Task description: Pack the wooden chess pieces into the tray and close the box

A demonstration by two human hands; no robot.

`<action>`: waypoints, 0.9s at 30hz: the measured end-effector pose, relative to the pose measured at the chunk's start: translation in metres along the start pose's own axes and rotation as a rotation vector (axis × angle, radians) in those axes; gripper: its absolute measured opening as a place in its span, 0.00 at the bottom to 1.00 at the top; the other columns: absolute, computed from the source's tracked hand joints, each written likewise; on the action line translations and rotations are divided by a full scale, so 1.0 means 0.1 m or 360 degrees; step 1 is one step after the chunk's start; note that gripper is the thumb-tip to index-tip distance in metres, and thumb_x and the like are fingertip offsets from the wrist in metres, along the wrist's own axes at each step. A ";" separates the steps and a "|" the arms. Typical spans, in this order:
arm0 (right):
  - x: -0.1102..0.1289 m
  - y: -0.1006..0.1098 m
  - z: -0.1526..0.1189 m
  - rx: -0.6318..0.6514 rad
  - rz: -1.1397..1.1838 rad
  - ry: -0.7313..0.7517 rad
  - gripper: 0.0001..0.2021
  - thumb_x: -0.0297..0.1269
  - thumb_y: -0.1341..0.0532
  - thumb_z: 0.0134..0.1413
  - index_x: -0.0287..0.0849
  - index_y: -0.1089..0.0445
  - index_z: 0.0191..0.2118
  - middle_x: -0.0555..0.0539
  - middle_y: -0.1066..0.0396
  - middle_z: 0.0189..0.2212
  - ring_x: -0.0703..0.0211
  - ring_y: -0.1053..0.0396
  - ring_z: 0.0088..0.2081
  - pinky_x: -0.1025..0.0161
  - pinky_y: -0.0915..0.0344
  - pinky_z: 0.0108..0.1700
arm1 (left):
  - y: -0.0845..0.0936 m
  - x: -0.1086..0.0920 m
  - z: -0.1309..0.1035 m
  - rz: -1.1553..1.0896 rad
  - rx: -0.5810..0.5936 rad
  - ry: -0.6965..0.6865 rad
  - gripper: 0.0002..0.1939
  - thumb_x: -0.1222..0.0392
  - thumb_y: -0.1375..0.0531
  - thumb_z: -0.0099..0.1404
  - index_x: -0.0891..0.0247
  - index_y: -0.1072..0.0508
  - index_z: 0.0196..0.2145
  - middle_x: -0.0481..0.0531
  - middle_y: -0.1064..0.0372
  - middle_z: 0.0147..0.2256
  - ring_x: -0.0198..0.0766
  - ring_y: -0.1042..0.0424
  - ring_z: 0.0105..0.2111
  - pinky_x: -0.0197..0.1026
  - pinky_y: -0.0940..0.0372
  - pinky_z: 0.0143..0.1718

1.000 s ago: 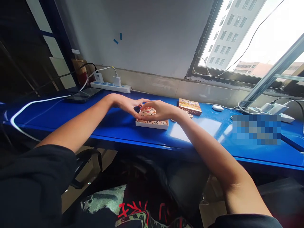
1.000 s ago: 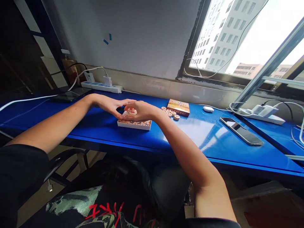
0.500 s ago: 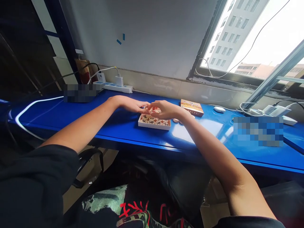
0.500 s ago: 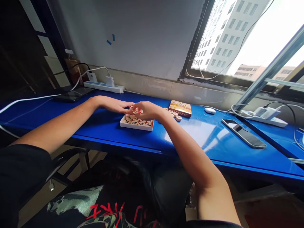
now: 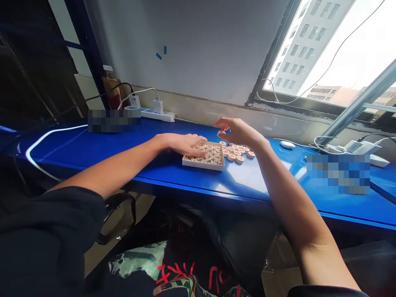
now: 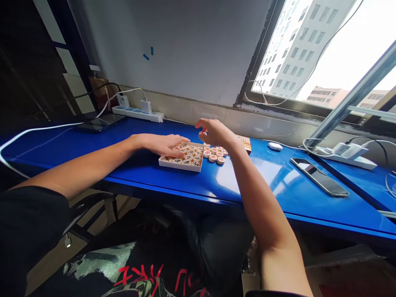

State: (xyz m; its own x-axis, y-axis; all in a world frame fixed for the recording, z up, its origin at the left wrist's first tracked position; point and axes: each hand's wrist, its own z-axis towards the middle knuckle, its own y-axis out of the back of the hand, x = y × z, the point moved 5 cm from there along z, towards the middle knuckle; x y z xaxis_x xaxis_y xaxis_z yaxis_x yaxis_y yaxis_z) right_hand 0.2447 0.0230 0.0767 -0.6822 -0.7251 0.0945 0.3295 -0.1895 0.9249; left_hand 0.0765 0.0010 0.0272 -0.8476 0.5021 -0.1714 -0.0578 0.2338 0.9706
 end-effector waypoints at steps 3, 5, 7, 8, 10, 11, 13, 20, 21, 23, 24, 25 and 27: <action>-0.22 0.01 -0.01 -0.0037 -0.0022 -0.0133 0.16 0.34 0.41 0.54 0.42 0.31 0.50 0.45 0.26 0.40 0.58 0.30 0.37 0.63 0.36 0.37 | 0.05 -0.08 -0.05 0.0035 0.0015 -0.0026 0.39 0.35 0.48 0.60 0.58 0.45 0.63 0.55 0.36 0.55 0.46 0.35 0.50 0.39 0.41 0.48; -0.31 -0.02 -0.01 -0.0037 -0.0023 -0.0182 0.16 0.34 0.41 0.54 0.42 0.31 0.50 0.45 0.26 0.40 0.57 0.30 0.37 0.63 0.36 0.37 | 0.09 -0.12 -0.08 0.0060 0.0014 -0.0050 0.37 0.37 0.46 0.60 0.57 0.42 0.61 0.54 0.34 0.53 0.45 0.33 0.48 0.37 0.40 0.45; -0.34 -0.08 0.01 -0.0019 -0.0017 -0.0198 0.16 0.35 0.41 0.54 0.41 0.31 0.50 0.44 0.26 0.40 0.57 0.30 0.37 0.62 0.35 0.38 | 0.10 -0.14 -0.09 0.0062 0.0028 -0.0096 0.36 0.38 0.45 0.60 0.57 0.42 0.61 0.54 0.33 0.53 0.45 0.33 0.47 0.37 0.40 0.44; -0.33 -0.12 0.02 -0.0009 -0.0009 -0.0189 0.16 0.35 0.41 0.55 0.41 0.31 0.49 0.44 0.26 0.40 0.56 0.30 0.37 0.61 0.35 0.38 | 0.09 -0.15 -0.10 0.0048 0.0043 -0.0120 0.36 0.38 0.45 0.60 0.56 0.43 0.62 0.53 0.34 0.54 0.45 0.33 0.48 0.37 0.40 0.45; -0.28 -0.18 0.06 -0.0032 0.0006 -0.0143 0.16 0.35 0.42 0.56 0.40 0.32 0.50 0.44 0.26 0.40 0.55 0.30 0.39 0.59 0.35 0.41 | 0.07 -0.15 -0.10 0.0006 0.0082 -0.0145 0.37 0.38 0.45 0.60 0.55 0.45 0.63 0.53 0.38 0.57 0.46 0.36 0.51 0.38 0.41 0.48; -0.25 -0.21 0.07 -0.0068 0.0014 -0.0106 0.16 0.35 0.42 0.56 0.40 0.32 0.51 0.44 0.26 0.41 0.54 0.31 0.41 0.58 0.35 0.43 | 0.07 -0.14 -0.10 -0.0016 0.0104 -0.0140 0.38 0.38 0.45 0.60 0.55 0.46 0.64 0.52 0.40 0.59 0.46 0.37 0.53 0.38 0.42 0.50; -0.18 -0.25 0.10 -0.0153 0.0037 -0.0033 0.20 0.35 0.41 0.55 0.39 0.35 0.54 0.43 0.27 0.43 0.52 0.34 0.48 0.57 0.36 0.47 | 0.07 -0.10 -0.12 -0.0060 0.0141 -0.0110 0.40 0.36 0.45 0.59 0.53 0.48 0.64 0.52 0.44 0.61 0.47 0.39 0.55 0.39 0.44 0.52; 0.03 -0.17 0.09 -0.0195 0.0064 0.0043 0.18 0.36 0.43 0.58 0.37 0.34 0.53 0.42 0.28 0.43 0.52 0.35 0.49 0.58 0.39 0.48 | 0.16 0.08 -0.18 -0.0149 0.0110 0.0098 0.43 0.33 0.42 0.53 0.59 0.42 0.60 0.55 0.35 0.54 0.47 0.35 0.49 0.39 0.40 0.47; 0.09 -0.17 0.08 -0.0150 0.0063 0.0073 0.17 0.36 0.43 0.58 0.39 0.33 0.51 0.43 0.27 0.42 0.53 0.34 0.47 0.59 0.39 0.46 | 0.17 0.08 -0.18 -0.0141 0.0100 0.0112 0.41 0.33 0.42 0.53 0.59 0.40 0.58 0.55 0.34 0.53 0.47 0.34 0.48 0.39 0.40 0.46; 0.24 -0.20 0.06 0.0011 0.0076 0.0183 0.15 0.37 0.42 0.56 0.41 0.31 0.48 0.45 0.27 0.41 0.56 0.32 0.42 0.62 0.39 0.41 | 0.15 0.07 -0.17 -0.0126 0.0092 0.0093 0.37 0.34 0.43 0.54 0.60 0.36 0.54 0.55 0.32 0.50 0.46 0.33 0.46 0.39 0.40 0.43; 0.33 -0.23 0.04 0.0122 0.0077 0.0261 0.14 0.38 0.42 0.56 0.42 0.30 0.47 0.46 0.27 0.40 0.57 0.32 0.40 0.63 0.39 0.39 | 0.14 0.06 -0.15 -0.0113 0.0082 0.0066 0.35 0.34 0.44 0.55 0.60 0.36 0.53 0.54 0.31 0.49 0.45 0.33 0.44 0.39 0.40 0.43; 0.42 -0.27 0.02 0.0231 0.0068 0.0337 0.13 0.38 0.42 0.56 0.43 0.30 0.47 0.46 0.27 0.40 0.58 0.32 0.38 0.64 0.40 0.37 | 0.13 0.05 -0.14 -0.0093 0.0065 0.0036 0.32 0.35 0.45 0.57 0.61 0.35 0.51 0.54 0.31 0.47 0.44 0.32 0.43 0.38 0.40 0.42; 0.57 -0.31 -0.03 0.0387 0.0022 0.0441 0.13 0.37 0.42 0.56 0.43 0.29 0.46 0.45 0.28 0.40 0.59 0.32 0.36 0.65 0.41 0.34 | 0.11 0.04 -0.11 -0.0033 0.0007 -0.0020 0.28 0.37 0.47 0.59 0.62 0.34 0.47 0.53 0.30 0.45 0.43 0.32 0.42 0.37 0.41 0.41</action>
State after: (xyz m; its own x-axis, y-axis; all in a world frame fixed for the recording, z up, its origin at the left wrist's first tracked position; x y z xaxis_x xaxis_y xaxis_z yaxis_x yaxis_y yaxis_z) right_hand 0.1973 -0.0143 0.0521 -0.4651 -0.8846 0.0351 0.1499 -0.0396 0.9879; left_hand 0.0669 -0.0034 0.0390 -0.8397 0.5073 -0.1936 -0.0731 0.2477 0.9661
